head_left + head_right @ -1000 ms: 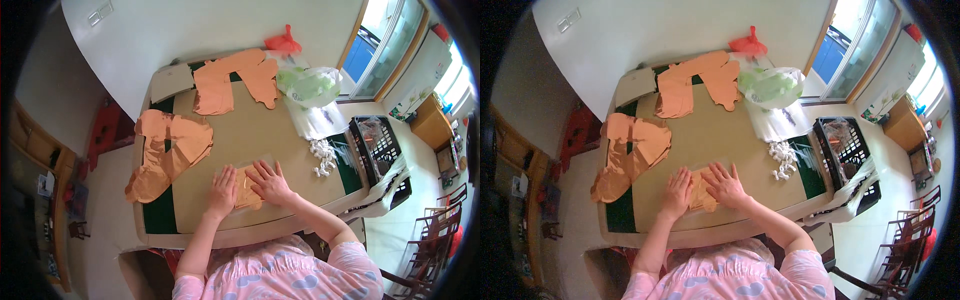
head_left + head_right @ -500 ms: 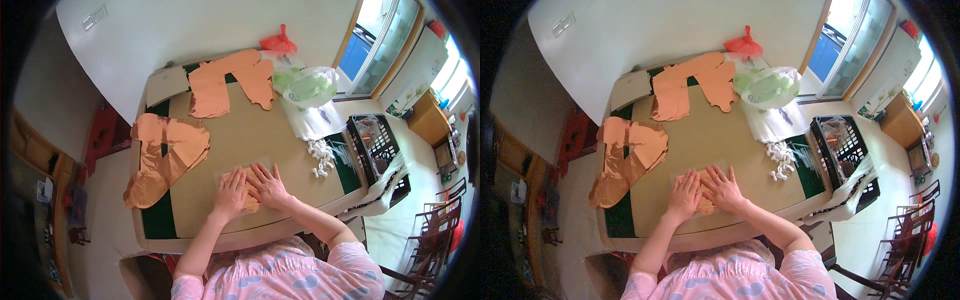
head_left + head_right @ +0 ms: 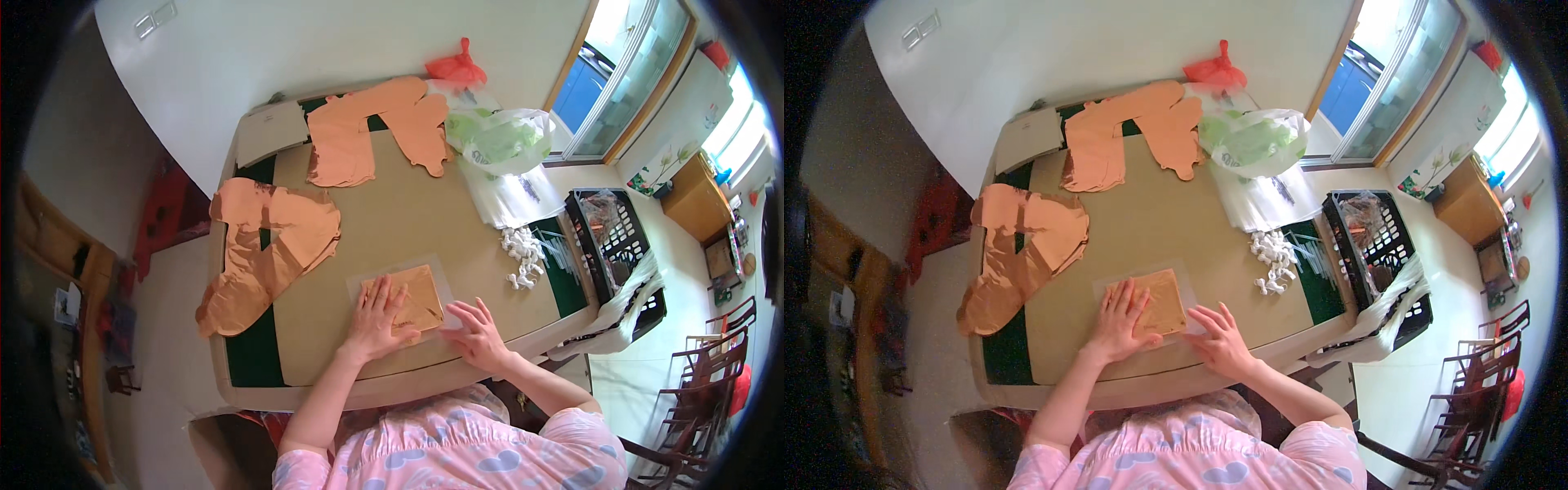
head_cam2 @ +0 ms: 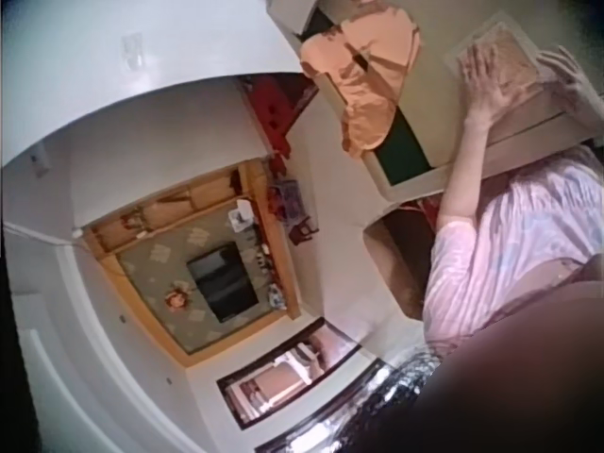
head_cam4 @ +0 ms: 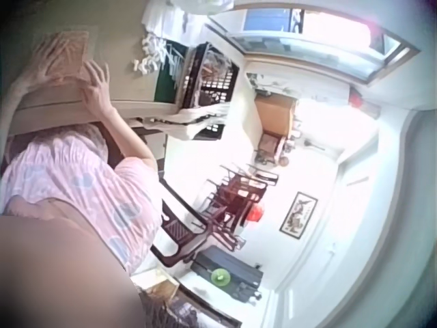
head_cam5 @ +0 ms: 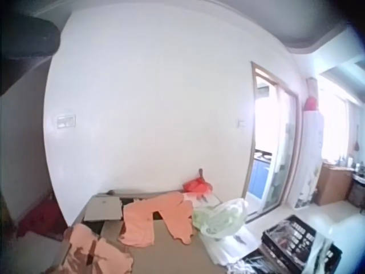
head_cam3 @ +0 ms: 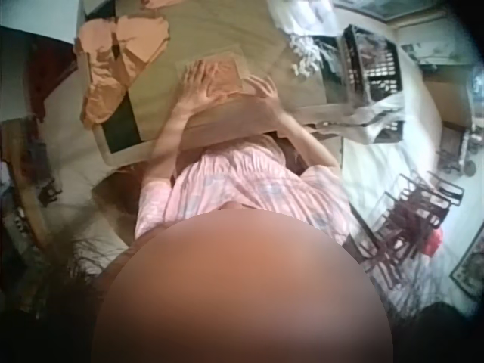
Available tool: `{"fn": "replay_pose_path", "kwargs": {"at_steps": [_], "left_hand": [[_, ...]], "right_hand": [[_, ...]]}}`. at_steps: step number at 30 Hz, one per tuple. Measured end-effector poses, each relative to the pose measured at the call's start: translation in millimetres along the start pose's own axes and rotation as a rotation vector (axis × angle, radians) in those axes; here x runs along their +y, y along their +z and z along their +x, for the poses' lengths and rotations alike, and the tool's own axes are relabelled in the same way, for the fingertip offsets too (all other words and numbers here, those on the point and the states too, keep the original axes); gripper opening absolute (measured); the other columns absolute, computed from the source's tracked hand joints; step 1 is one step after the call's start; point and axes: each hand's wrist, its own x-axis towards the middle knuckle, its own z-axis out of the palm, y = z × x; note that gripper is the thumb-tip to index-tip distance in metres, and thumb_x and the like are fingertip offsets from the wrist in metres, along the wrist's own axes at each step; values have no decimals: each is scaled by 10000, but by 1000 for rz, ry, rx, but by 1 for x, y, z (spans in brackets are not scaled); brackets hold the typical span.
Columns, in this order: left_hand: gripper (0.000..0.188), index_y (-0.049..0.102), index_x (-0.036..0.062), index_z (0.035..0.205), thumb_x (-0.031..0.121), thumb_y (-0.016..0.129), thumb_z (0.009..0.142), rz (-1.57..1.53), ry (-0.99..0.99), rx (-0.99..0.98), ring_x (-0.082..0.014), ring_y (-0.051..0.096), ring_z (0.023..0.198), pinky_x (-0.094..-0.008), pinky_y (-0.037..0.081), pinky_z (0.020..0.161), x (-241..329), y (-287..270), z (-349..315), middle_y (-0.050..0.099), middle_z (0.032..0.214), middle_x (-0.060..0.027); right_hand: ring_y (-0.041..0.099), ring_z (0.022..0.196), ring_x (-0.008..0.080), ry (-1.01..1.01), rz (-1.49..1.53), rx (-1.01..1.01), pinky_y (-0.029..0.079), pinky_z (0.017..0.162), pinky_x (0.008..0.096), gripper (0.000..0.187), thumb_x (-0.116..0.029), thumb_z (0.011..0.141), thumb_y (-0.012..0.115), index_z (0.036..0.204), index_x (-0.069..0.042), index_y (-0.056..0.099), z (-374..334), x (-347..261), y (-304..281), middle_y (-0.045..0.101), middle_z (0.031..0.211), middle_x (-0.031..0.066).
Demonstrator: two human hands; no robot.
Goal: Folding and placing foil balloons into plastic sleeves with cardboard inserts.
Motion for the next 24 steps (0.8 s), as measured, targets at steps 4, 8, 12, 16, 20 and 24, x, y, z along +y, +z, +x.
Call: {"fn": "replay_pose_path", "kwargs": {"at_steps": [4,8,12,16,20,24], "left_hand": [[898,260,178,1507,623,606,809,-27,27,-34,-388,162,1449,-580,143,1146,4,-9,2,175,1558,-225],[780,269,167,1506,557,536,886,25,18,-23,-375,147,1456,-572,111,1154,-4,1,0,184,1561,-212],[614,294,78,1493,423,350,988,-524,-179,-114,-323,137,1467,-486,51,1179,-15,-13,6,253,1549,-183],[607,300,55,1486,413,338,997,-715,-192,-166,-313,117,1472,-443,47,1181,-21,-27,13,258,1548,-186],[599,303,51,1484,408,330,1004,-866,-271,-279,-299,138,1465,-398,32,1181,-33,-25,13,279,1542,-172],[584,327,48,1471,410,327,1013,-937,-267,-326,-291,178,1440,-370,54,1179,-33,-35,16,320,1523,-147]], "right_hand": [[333,1383,354,148,-103,41,199,1119,611,466,-69,783,625,1230,-200,620,-3,-5,2,369,1488,139],[274,1424,314,120,-144,23,160,1131,615,623,-114,752,656,1356,-201,530,14,-8,3,310,1526,127],[275,1421,330,66,-111,-200,159,1132,628,657,-74,744,638,1368,-241,521,26,-3,-28,305,1534,111],[265,1433,284,-124,-157,-357,135,1143,623,654,-119,748,657,1372,-261,521,30,14,-25,307,1541,49],[274,1433,241,-247,-181,-361,134,1147,617,604,-130,767,651,1354,-204,535,40,21,-1,335,1530,35],[303,1418,244,-232,-112,-304,153,1160,578,531,-119,792,629,1318,-127,553,55,13,10,403,1482,63]]}}
